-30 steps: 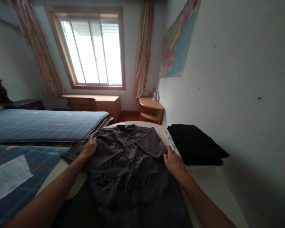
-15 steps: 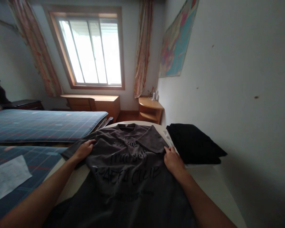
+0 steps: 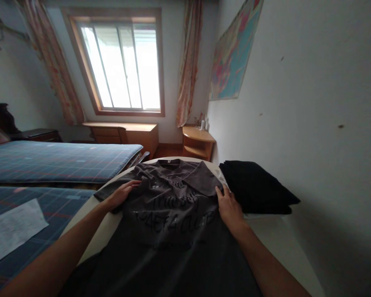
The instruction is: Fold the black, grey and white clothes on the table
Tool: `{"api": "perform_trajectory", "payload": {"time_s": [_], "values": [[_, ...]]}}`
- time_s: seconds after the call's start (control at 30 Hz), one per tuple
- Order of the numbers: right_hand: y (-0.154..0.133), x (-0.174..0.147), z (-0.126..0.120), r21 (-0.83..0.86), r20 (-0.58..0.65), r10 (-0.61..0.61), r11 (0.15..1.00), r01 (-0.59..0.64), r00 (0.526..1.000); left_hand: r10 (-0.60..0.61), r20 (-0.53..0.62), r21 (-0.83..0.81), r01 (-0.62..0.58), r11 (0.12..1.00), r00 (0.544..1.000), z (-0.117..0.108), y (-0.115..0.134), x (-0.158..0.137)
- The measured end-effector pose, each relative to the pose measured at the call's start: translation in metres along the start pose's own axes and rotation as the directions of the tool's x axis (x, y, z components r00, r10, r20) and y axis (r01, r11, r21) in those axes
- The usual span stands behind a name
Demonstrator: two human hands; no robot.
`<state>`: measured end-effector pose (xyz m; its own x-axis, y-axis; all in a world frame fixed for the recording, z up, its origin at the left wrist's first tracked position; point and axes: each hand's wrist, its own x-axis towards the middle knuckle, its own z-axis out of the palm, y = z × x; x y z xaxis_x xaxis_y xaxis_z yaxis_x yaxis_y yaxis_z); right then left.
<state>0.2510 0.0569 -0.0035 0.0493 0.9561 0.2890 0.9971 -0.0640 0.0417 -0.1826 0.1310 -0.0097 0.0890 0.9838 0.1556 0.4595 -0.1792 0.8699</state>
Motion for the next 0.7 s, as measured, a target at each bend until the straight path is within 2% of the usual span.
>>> {"api": "perform_trajectory", "payload": {"time_s": [0.07,0.13,0.2,0.33,0.43,0.5,0.6,0.7], "values": [[0.001,-0.005,0.002,0.034,-0.021,-0.131,0.991,0.132,0.991,-0.026,0.028,-0.071,0.028,0.997,0.999,-0.002,-0.003,-0.004],[0.002,-0.009,0.005,0.106,-0.003,-0.277,0.955,0.276,0.961,-0.050,0.025,-0.140,0.054,0.989,0.998,-0.004,-0.008,-0.007],[0.002,-0.012,0.009,0.197,0.057,-0.353,0.921,0.336,0.934,-0.050,-0.012,-0.122,0.048,0.991,0.999,-0.006,-0.012,-0.009],[0.003,-0.014,0.014,0.315,0.195,-0.351,0.907,0.281,0.916,0.051,-0.016,0.176,-0.048,0.983,0.999,-0.013,-0.020,-0.009],[0.005,-0.013,0.015,0.336,0.228,-0.337,0.908,0.251,0.914,0.101,0.032,0.477,-0.104,0.872,0.994,-0.026,-0.029,-0.004],[0.007,-0.011,0.017,0.332,0.226,-0.343,0.907,0.259,0.912,0.094,0.030,0.612,-0.093,0.785,0.995,-0.036,-0.036,0.000],[0.011,-0.006,0.020,0.331,0.211,-0.350,0.904,0.270,0.913,0.086,0.009,0.675,-0.069,0.734,0.996,-0.045,-0.040,0.004],[0.014,-0.001,0.022,0.333,0.198,-0.347,0.903,0.270,0.917,0.099,0.010,0.706,-0.078,0.704,0.995,-0.043,-0.035,0.001]]}}
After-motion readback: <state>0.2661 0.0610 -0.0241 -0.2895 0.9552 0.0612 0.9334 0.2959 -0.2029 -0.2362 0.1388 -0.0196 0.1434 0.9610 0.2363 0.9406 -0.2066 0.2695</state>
